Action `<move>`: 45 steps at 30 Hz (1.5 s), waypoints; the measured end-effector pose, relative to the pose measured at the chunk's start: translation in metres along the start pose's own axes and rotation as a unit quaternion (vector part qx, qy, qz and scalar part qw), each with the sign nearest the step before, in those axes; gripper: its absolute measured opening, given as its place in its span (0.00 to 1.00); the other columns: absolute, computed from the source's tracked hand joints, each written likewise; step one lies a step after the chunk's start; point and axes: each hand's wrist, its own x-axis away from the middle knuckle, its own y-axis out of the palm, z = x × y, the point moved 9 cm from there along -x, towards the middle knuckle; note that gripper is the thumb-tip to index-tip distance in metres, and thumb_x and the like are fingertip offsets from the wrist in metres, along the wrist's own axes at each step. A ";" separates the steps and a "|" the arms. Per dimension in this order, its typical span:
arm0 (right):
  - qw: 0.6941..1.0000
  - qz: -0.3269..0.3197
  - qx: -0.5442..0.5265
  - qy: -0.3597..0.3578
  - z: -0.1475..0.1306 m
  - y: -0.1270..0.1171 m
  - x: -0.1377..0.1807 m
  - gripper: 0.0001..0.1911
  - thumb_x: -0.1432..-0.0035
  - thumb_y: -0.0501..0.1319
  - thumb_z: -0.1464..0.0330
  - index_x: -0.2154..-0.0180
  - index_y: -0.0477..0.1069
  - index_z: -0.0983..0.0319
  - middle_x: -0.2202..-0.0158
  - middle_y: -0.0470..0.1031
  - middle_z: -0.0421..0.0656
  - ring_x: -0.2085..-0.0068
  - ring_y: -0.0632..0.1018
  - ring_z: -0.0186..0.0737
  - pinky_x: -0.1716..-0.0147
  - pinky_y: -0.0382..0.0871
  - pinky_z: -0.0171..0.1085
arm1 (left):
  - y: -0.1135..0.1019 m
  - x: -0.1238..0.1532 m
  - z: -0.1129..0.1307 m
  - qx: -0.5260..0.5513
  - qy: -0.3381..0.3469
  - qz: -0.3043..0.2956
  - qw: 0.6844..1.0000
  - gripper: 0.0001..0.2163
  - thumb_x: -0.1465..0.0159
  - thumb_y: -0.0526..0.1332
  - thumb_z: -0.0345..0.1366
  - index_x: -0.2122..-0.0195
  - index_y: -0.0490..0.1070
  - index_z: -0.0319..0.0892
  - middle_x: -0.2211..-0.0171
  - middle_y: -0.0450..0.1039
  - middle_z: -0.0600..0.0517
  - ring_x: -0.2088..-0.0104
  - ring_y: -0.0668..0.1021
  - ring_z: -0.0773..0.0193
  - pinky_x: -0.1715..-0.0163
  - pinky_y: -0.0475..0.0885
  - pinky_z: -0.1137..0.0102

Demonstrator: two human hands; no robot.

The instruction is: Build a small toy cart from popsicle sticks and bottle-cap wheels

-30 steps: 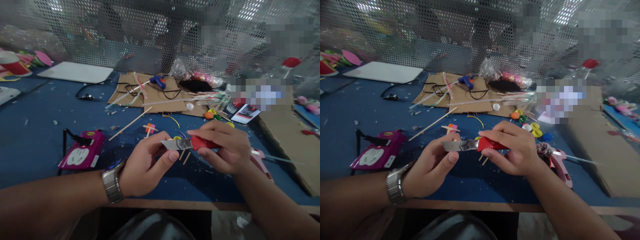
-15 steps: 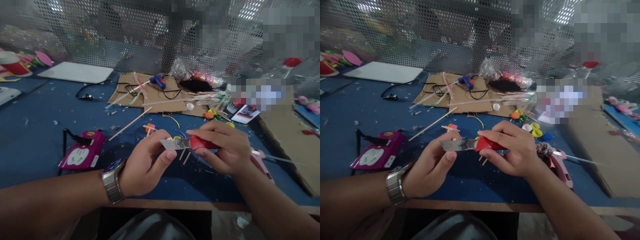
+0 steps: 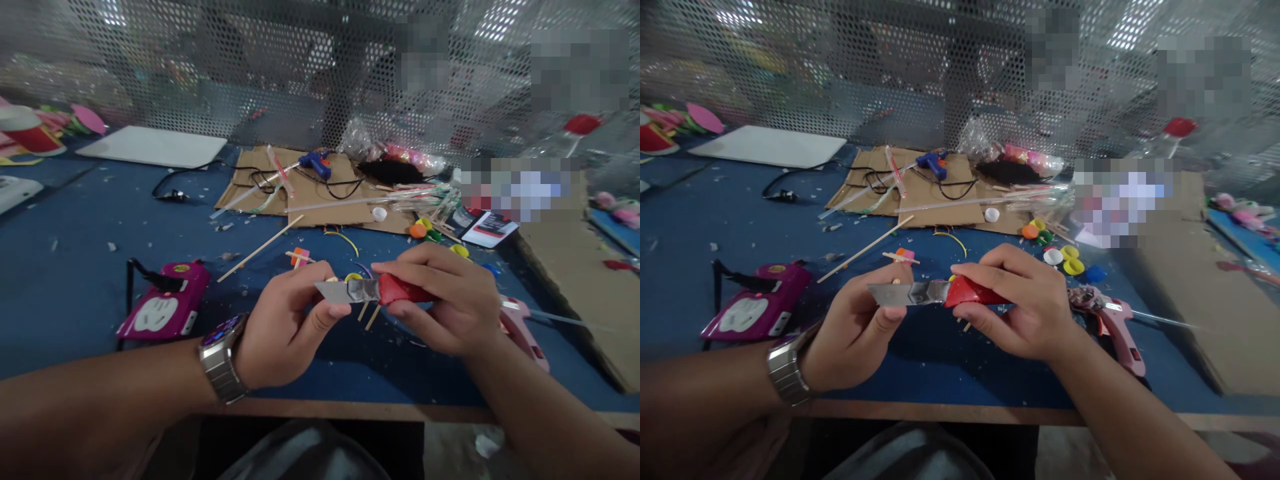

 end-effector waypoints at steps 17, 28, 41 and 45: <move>1.000 -0.002 -0.004 0.017 0.005 0.003 -0.001 0.16 0.30 0.70 0.61 0.47 0.84 0.62 0.59 0.82 0.50 0.63 0.82 0.42 0.63 0.79 0.39 | -0.004 0.000 0.000 -0.048 0.005 0.002 0.999 0.11 0.18 0.53 0.43 0.53 0.69 0.44 0.65 0.70 0.53 0.68 0.71 0.64 0.64 0.66 0.66; 1.000 -0.005 -0.020 0.001 0.003 0.004 -0.001 0.19 0.30 0.70 0.61 0.48 0.85 0.69 0.60 0.82 0.51 0.62 0.81 0.39 0.62 0.77 0.36 | -0.005 0.001 0.005 -0.085 0.060 0.000 0.995 0.13 0.19 0.54 0.41 0.63 0.64 0.44 0.73 0.62 0.58 0.76 0.63 0.68 0.74 0.59 0.67; 0.998 -0.018 -0.065 0.009 0.001 0.007 -0.003 0.20 0.28 0.68 0.60 0.49 0.85 0.71 0.61 0.82 0.51 0.64 0.81 0.37 0.63 0.77 0.34 | -0.004 0.003 0.000 -0.054 0.052 0.000 0.997 0.19 0.20 0.57 0.52 0.64 0.64 0.45 0.78 0.58 0.60 0.81 0.61 0.70 0.82 0.55 0.69; 0.997 -0.021 -0.073 0.011 0.001 0.008 -0.003 0.20 0.28 0.68 0.60 0.49 0.85 0.71 0.61 0.82 0.50 0.64 0.81 0.37 0.63 0.77 0.34 | -0.005 0.003 -0.002 -0.060 0.055 0.002 0.997 0.18 0.20 0.57 0.51 0.64 0.64 0.45 0.77 0.58 0.60 0.80 0.61 0.70 0.81 0.56 0.69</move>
